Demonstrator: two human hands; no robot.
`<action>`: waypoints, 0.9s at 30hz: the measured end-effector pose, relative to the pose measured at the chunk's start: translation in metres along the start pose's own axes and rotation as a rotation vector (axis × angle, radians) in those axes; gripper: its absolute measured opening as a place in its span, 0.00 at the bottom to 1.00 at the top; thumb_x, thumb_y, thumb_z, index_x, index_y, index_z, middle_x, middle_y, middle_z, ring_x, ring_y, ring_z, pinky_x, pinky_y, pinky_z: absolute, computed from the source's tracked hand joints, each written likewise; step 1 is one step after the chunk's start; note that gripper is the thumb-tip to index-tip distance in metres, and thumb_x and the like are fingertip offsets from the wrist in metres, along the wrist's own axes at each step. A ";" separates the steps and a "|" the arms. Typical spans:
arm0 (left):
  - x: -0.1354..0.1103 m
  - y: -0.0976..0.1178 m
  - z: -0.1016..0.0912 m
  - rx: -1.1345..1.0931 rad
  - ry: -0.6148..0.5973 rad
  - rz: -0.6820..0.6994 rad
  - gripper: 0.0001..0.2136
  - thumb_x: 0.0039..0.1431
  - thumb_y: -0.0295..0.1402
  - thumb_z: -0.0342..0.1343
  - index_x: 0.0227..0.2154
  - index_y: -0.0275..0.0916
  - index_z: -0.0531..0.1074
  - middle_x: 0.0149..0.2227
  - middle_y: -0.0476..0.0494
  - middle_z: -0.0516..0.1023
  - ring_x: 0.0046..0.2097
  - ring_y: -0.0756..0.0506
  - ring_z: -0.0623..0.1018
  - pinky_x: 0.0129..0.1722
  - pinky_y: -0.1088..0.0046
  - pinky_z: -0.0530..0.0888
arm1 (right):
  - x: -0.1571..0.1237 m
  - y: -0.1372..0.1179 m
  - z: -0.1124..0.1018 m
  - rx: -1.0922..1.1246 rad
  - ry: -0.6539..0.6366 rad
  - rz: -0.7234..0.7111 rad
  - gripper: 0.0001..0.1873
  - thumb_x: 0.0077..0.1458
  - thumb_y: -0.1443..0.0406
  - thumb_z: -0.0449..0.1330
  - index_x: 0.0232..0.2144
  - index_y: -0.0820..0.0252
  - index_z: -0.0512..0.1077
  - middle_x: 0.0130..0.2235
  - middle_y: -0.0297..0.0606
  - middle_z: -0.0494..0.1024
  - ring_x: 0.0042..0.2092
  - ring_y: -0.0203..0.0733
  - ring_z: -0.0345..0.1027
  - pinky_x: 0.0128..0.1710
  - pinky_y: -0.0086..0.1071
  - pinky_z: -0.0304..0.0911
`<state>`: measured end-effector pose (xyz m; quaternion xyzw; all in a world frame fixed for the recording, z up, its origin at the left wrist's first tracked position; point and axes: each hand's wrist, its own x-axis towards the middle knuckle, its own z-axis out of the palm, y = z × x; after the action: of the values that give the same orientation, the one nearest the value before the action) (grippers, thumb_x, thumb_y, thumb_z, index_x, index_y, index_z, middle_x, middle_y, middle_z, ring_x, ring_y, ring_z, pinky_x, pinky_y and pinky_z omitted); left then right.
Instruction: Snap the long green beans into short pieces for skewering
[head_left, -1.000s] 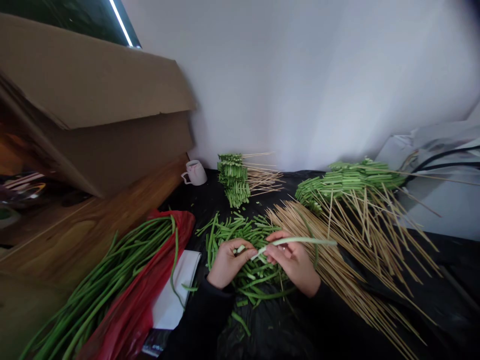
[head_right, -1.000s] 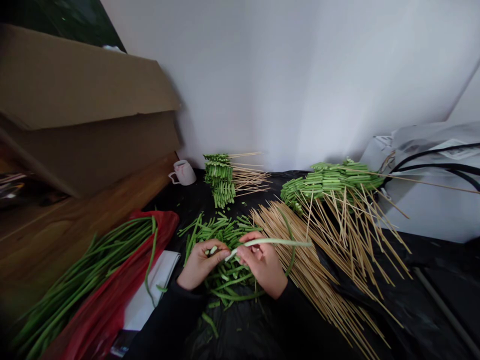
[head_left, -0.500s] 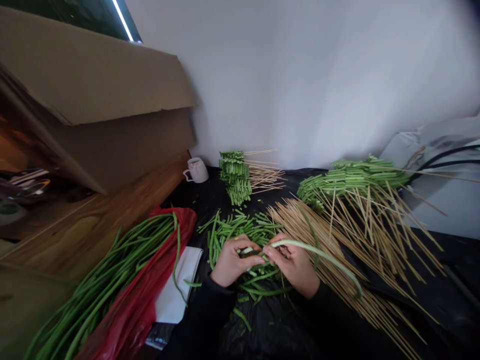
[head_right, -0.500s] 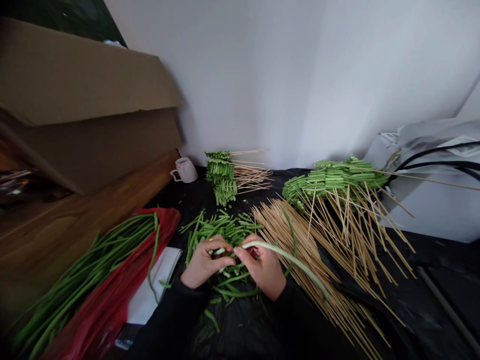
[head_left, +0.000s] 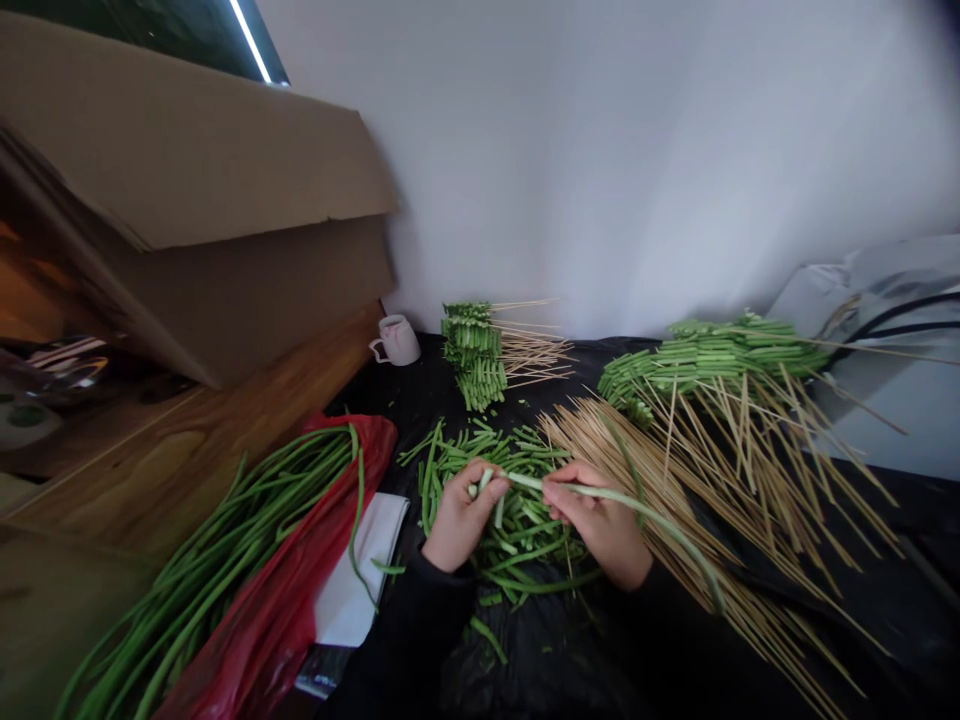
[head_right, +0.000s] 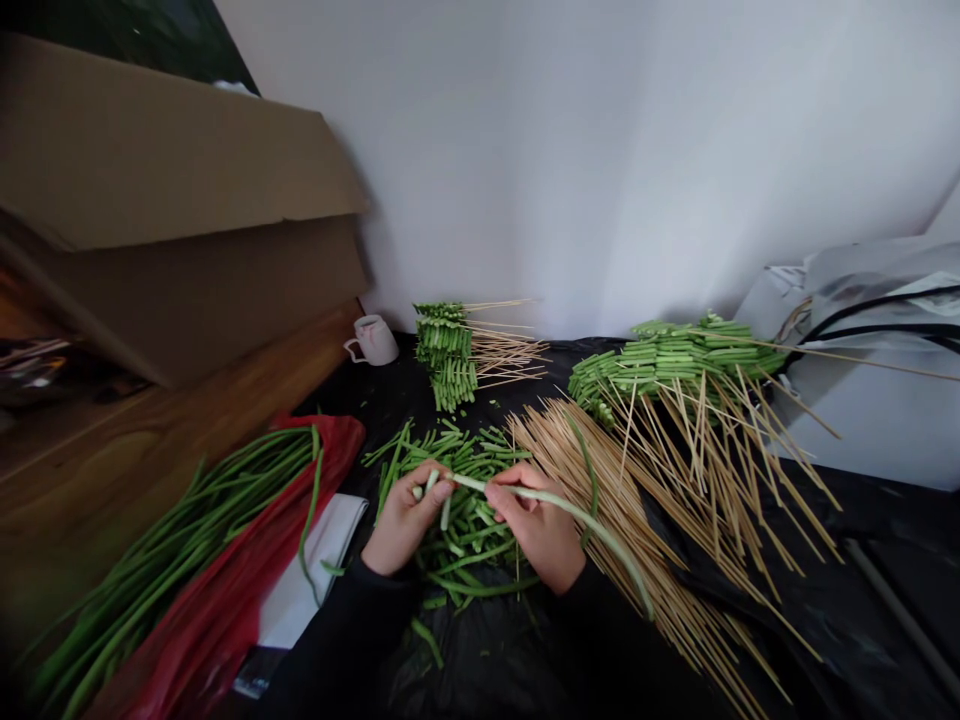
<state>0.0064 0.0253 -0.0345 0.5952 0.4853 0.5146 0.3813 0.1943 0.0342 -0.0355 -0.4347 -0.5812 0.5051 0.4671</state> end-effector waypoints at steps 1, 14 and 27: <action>0.001 0.000 -0.001 -0.097 0.039 -0.053 0.15 0.57 0.45 0.57 0.28 0.36 0.72 0.21 0.53 0.62 0.23 0.53 0.61 0.24 0.77 0.59 | -0.002 0.000 0.002 -0.014 -0.023 0.003 0.13 0.53 0.54 0.61 0.29 0.58 0.71 0.24 0.33 0.74 0.26 0.38 0.69 0.26 0.30 0.64; 0.001 0.007 -0.008 -0.545 0.056 -0.173 0.15 0.55 0.45 0.58 0.29 0.37 0.66 0.17 0.57 0.57 0.18 0.56 0.54 0.18 0.78 0.49 | -0.001 -0.001 0.008 0.116 -0.061 0.061 0.15 0.51 0.54 0.63 0.29 0.60 0.71 0.24 0.34 0.75 0.24 0.36 0.67 0.24 0.30 0.63; -0.005 0.006 -0.002 0.129 -0.164 -0.102 0.14 0.51 0.42 0.63 0.26 0.33 0.77 0.22 0.47 0.73 0.25 0.51 0.67 0.27 0.75 0.61 | 0.007 0.011 -0.006 0.301 -0.031 0.014 0.12 0.52 0.58 0.64 0.35 0.58 0.71 0.25 0.31 0.75 0.25 0.35 0.68 0.25 0.29 0.63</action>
<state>0.0057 0.0189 -0.0300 0.6331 0.5141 0.4119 0.4064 0.1992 0.0431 -0.0456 -0.3559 -0.5030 0.5963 0.5146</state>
